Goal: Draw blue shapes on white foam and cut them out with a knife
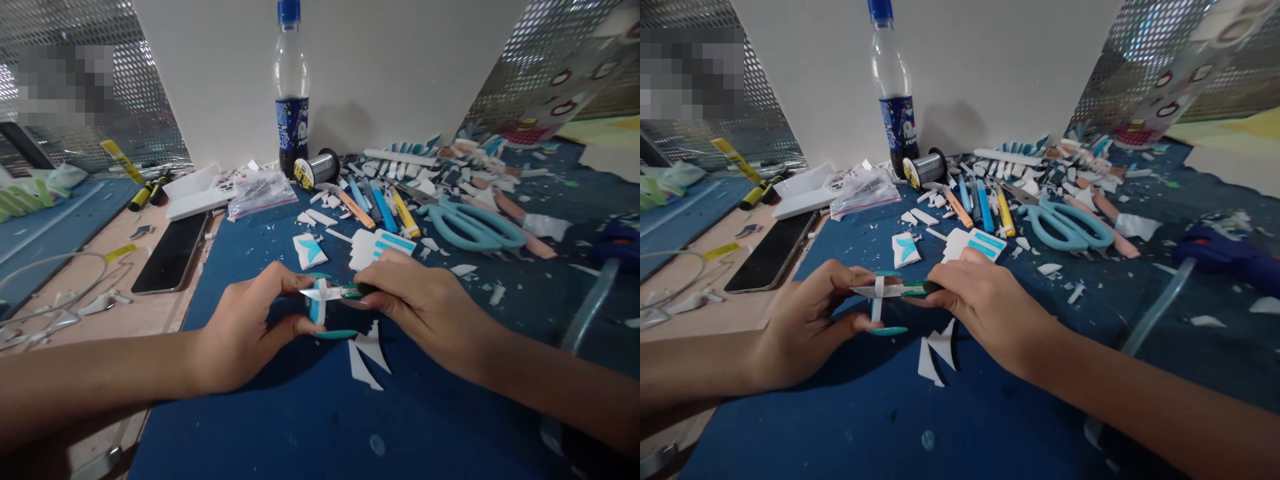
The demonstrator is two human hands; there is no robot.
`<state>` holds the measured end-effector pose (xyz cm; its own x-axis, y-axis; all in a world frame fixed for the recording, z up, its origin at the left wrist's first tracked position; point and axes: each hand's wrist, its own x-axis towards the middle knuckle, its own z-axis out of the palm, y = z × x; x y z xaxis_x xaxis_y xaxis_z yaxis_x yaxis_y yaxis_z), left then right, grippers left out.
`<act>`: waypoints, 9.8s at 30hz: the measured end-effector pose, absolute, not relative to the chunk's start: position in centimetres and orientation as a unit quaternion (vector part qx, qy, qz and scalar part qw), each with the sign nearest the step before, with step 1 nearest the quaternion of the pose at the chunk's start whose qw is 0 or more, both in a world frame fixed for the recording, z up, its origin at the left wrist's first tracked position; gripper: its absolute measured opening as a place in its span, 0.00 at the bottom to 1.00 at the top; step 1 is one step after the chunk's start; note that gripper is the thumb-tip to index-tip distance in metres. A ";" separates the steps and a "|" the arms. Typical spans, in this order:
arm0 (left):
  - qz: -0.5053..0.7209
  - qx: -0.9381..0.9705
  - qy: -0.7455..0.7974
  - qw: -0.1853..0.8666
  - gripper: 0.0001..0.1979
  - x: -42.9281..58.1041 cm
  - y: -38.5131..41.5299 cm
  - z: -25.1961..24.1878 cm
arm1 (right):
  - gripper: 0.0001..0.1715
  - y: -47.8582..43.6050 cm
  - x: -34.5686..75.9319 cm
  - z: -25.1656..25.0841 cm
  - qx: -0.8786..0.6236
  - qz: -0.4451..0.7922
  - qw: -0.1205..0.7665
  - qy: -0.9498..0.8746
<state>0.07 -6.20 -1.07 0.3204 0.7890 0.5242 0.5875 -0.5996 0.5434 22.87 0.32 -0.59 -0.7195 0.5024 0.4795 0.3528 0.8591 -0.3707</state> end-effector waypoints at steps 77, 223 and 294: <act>0.402 0.805 0.421 0.114 0.15 0.1 -5.4 -1.3 | 0.14 -1.1 22.0 1.1 -0.318 0.419 0.229 -0.819; 0.430 0.767 0.458 0.132 0.25 -2.8 -1.7 -1.3 | 0.11 -1.1 22.4 1.9 -0.375 0.772 0.217 -0.464; 0.532 0.624 0.331 0.467 0.22 0.1 -5.2 -0.9 | 0.20 -1.7 23.2 1.1 -0.304 0.712 0.226 -0.592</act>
<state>0.11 -5.25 -0.90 0.2153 0.9102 0.3538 -0.0840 -0.3438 0.9353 23.23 -1.74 1.05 -0.7129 0.6817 -0.1646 0.0371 -0.1977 -0.9796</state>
